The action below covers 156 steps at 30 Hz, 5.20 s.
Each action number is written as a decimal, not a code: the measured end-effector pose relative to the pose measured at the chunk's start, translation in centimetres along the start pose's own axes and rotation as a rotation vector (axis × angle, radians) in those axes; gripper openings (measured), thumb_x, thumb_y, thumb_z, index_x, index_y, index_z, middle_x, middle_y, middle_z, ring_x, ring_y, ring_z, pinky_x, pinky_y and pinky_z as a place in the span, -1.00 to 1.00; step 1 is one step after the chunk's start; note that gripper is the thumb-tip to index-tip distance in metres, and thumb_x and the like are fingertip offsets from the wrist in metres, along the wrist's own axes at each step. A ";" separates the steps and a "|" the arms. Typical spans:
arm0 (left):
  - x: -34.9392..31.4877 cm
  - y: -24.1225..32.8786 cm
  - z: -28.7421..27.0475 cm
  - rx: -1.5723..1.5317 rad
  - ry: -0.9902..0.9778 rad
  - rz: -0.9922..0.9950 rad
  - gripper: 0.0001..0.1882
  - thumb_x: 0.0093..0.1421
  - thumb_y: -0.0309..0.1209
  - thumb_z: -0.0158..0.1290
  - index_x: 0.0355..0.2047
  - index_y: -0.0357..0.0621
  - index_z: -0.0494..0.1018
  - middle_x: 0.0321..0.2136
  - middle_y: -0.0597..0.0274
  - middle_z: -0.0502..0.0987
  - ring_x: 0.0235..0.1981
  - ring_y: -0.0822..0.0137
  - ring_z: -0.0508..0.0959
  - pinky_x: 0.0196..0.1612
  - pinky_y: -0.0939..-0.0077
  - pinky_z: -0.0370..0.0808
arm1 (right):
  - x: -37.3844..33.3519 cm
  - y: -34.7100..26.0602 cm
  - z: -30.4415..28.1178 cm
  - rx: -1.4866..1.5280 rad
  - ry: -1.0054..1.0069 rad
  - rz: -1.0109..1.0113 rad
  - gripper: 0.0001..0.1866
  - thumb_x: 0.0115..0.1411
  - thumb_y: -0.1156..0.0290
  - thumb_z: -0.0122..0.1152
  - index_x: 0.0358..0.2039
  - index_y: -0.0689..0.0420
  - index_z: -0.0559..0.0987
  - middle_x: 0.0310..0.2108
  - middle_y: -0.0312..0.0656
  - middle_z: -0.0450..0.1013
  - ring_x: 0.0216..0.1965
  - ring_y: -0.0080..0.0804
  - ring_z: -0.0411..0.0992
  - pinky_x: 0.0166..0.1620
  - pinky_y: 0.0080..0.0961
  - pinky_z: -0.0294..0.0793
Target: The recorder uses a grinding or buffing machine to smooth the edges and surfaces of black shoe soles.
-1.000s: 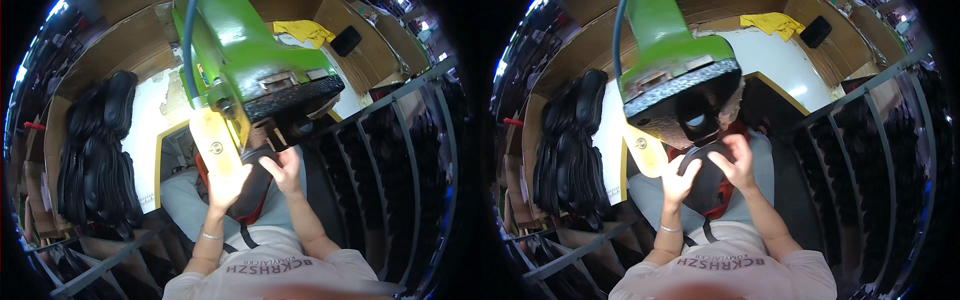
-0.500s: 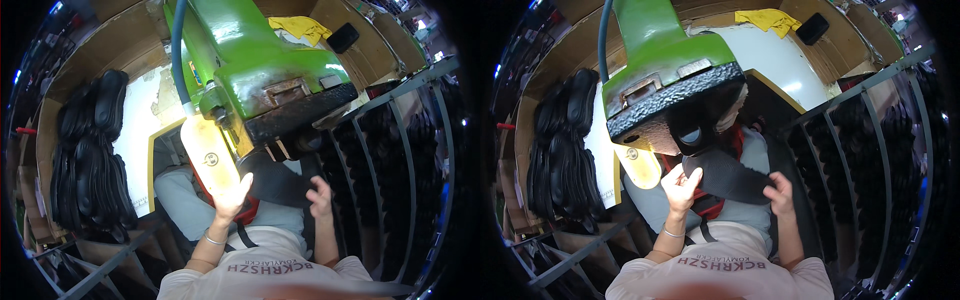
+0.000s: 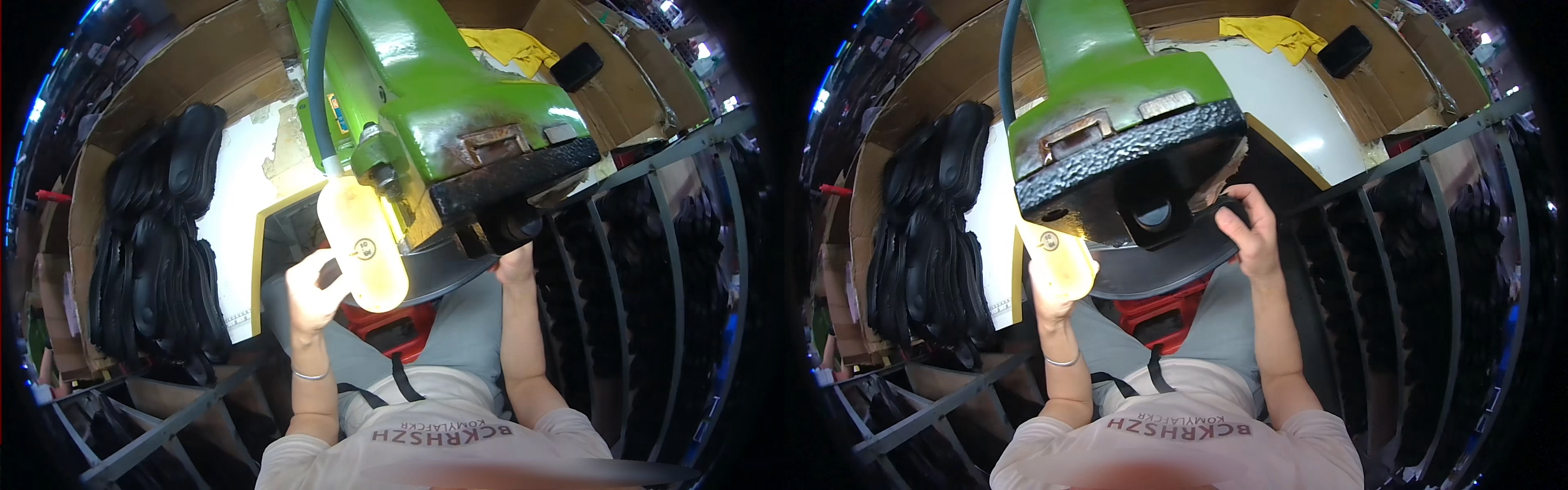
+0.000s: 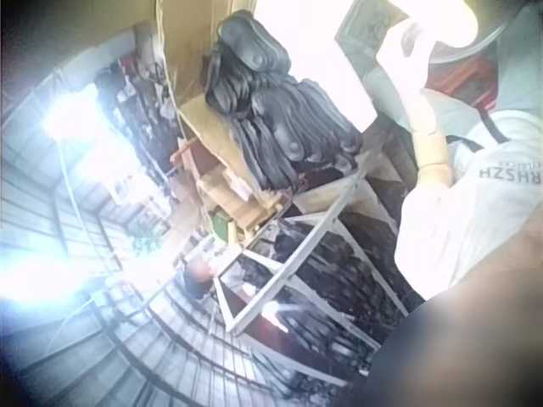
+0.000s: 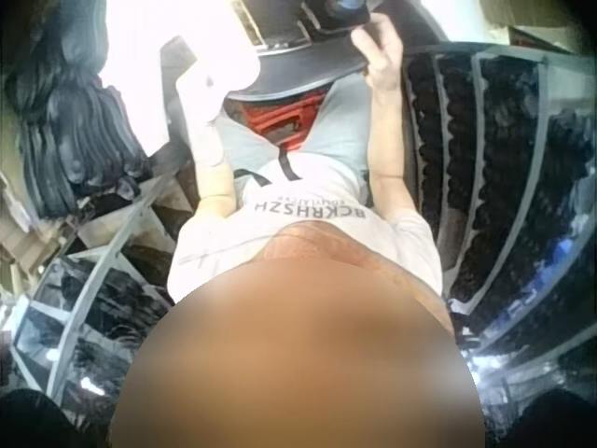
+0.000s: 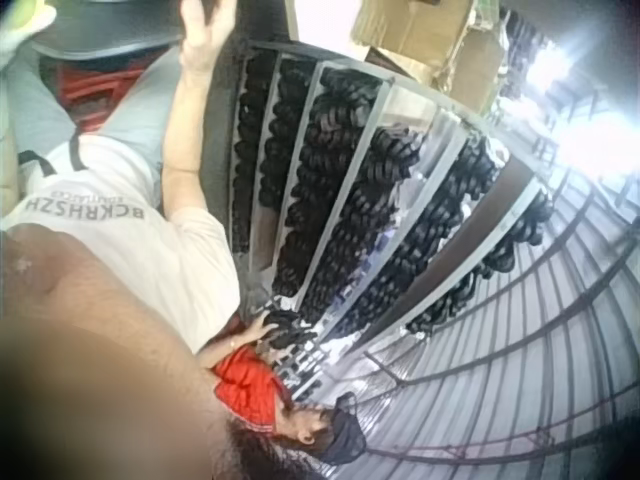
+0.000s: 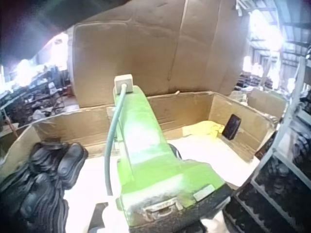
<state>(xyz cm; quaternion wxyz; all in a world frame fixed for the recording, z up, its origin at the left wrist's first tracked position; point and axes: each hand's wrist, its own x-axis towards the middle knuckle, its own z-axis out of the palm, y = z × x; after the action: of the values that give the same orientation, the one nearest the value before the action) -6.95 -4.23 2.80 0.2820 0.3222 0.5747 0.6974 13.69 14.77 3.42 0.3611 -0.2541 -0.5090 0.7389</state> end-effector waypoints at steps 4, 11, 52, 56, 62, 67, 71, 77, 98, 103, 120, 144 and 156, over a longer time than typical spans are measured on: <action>-0.5 0.5 -3.8 0.013 0.076 -0.041 -0.75 -0.05 -0.64 0.16 -0.30 -0.43 0.46 -0.44 0.15 0.56 -0.41 0.43 0.53 -0.28 0.61 0.46 | -1.1 2.3 3.0 -0.150 -0.057 -0.125 -0.69 0.12 0.49 0.19 -0.15 0.25 0.35 -0.16 -0.23 0.39 -0.15 -0.59 0.34 -0.06 -0.64 0.30; -5.9 -3.5 -5.5 -0.021 0.007 -0.236 -0.80 -0.09 -0.67 0.22 -0.47 -0.26 0.41 -0.48 0.24 0.53 -0.45 0.53 0.48 -0.35 0.63 0.45 | -0.8 2.7 5.3 -0.140 -0.130 -0.093 -0.44 -0.13 0.65 0.40 -0.12 0.25 0.30 -0.15 -0.17 0.40 -0.10 -0.51 0.39 -0.04 -0.57 0.38; -3.6 1.2 -1.1 0.580 0.216 0.426 -0.28 -0.23 -0.38 0.29 -0.01 -0.28 0.28 -0.15 0.06 0.37 -0.09 0.21 0.41 0.03 0.33 0.35 | -2.8 9.9 -1.2 0.273 -0.095 0.423 -0.44 0.14 0.40 0.21 0.12 0.30 0.28 -0.18 -0.16 0.45 -0.14 -0.48 0.42 -0.09 -0.52 0.43; -4.8 -1.9 5.8 -0.481 0.031 -0.201 -0.43 0.01 -0.46 0.19 0.04 -0.32 0.28 -0.09 0.09 0.41 -0.13 0.30 0.45 -0.05 0.46 0.39 | -9.1 9.5 -3.2 0.305 -0.072 0.459 -0.49 -0.04 0.58 0.28 -0.01 0.32 0.42 -0.16 -0.14 0.47 -0.12 -0.42 0.44 0.00 -0.47 0.41; -1.2 -1.6 11.0 0.326 -0.126 -0.082 -0.84 0.16 -0.43 0.10 -0.45 -0.30 0.48 -0.63 0.36 0.44 -0.60 0.59 0.33 -0.53 0.64 0.29 | -14.5 11.6 -2.2 0.328 -0.008 0.445 -0.49 -0.14 0.72 0.31 -0.08 0.31 0.47 -0.12 -0.12 0.46 -0.09 -0.38 0.43 0.01 -0.44 0.41; -1.5 -0.9 10.5 0.063 0.042 -0.070 -0.93 0.14 -0.54 0.09 -0.44 -0.30 0.50 -0.56 0.39 0.48 -0.56 0.66 0.35 -0.49 0.77 0.30 | -14.6 9.6 -2.7 0.290 -0.001 0.420 -0.43 -0.18 0.74 0.29 -0.05 0.33 0.43 -0.09 -0.11 0.44 -0.07 -0.35 0.43 0.02 -0.43 0.40; -3.1 -2.2 9.4 -0.004 0.054 -0.122 -0.94 0.12 -0.58 0.10 -0.37 -0.31 0.48 -0.52 0.37 0.49 -0.54 0.66 0.37 -0.42 0.79 0.34 | -14.5 6.2 -4.6 0.327 0.196 0.290 -0.35 -0.25 0.73 0.21 -0.01 0.43 0.37 -0.09 -0.02 0.43 -0.05 -0.24 0.42 0.03 -0.36 0.41; -2.9 -3.7 8.9 0.010 0.011 -0.115 -0.81 0.10 -0.63 0.08 -0.24 -0.33 0.39 -0.44 0.34 0.48 -0.51 0.66 0.38 -0.44 0.81 0.33 | -6.8 1.1 -7.0 0.159 0.473 -0.014 -0.35 0.04 0.65 0.09 0.18 0.32 0.16 -0.02 -0.08 0.36 -0.03 -0.28 0.39 0.08 -0.39 0.35; -6.0 -2.9 -4.7 -0.286 0.166 -0.227 -0.76 0.02 -0.66 0.06 -0.25 -0.38 0.41 -0.38 0.20 0.52 -0.39 0.48 0.48 -0.27 0.64 0.42 | -1.7 4.1 5.0 0.205 0.075 -0.034 -0.43 -0.15 0.67 0.26 -0.04 0.22 0.36 -0.18 -0.26 0.43 -0.17 -0.52 0.40 -0.02 -0.57 0.36; -7.1 -4.2 -3.7 0.009 -0.432 -0.383 -0.66 -0.01 -0.47 0.26 -0.24 -0.31 0.44 -0.39 0.19 0.56 -0.39 0.48 0.52 -0.32 0.55 0.46 | -1.2 4.8 5.6 -0.019 -0.073 -0.050 -0.46 -0.14 0.74 0.23 -0.06 0.30 0.40 -0.17 -0.15 0.45 -0.16 -0.43 0.43 -0.06 -0.55 0.40; -3.1 -2.9 6.8 0.425 -0.130 0.112 -0.78 0.08 -0.52 0.16 -0.25 -0.30 0.47 -0.50 0.23 0.56 -0.49 0.55 0.50 -0.40 0.65 0.44 | -10.5 7.2 0.1 0.094 -0.132 0.088 -0.34 -0.01 0.51 0.31 0.09 0.28 0.22 -0.08 -0.16 0.36 -0.07 -0.42 0.35 -0.02 -0.49 0.35; -2.6 0.6 -1.7 0.431 0.027 0.052 -0.66 -0.31 -0.43 0.42 -0.59 -0.20 0.45 -0.69 0.26 0.50 -0.65 0.53 0.47 -0.53 0.66 0.40 | -1.7 2.8 5.0 0.165 0.019 -0.023 -0.54 -0.06 0.71 0.19 -0.07 0.29 0.41 -0.19 -0.19 0.45 -0.19 -0.51 0.40 -0.08 -0.58 0.37; -1.1 -4.4 8.5 0.206 -0.076 -0.010 -0.79 0.11 -0.52 0.14 -0.23 -0.34 0.47 -0.45 0.30 0.55 -0.43 0.57 0.49 -0.32 0.71 0.44 | -5.1 4.9 2.7 -0.301 0.089 -0.086 -0.46 -0.06 0.50 0.38 -0.07 0.29 0.35 -0.13 -0.14 0.42 -0.10 -0.43 0.39 -0.03 -0.49 0.38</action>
<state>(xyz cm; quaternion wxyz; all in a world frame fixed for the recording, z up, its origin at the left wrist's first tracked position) 0.43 0.95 -0.55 0.2725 0.3726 0.6339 0.6206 13.43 8.11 -0.16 0.3726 -0.3157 -0.6078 0.6261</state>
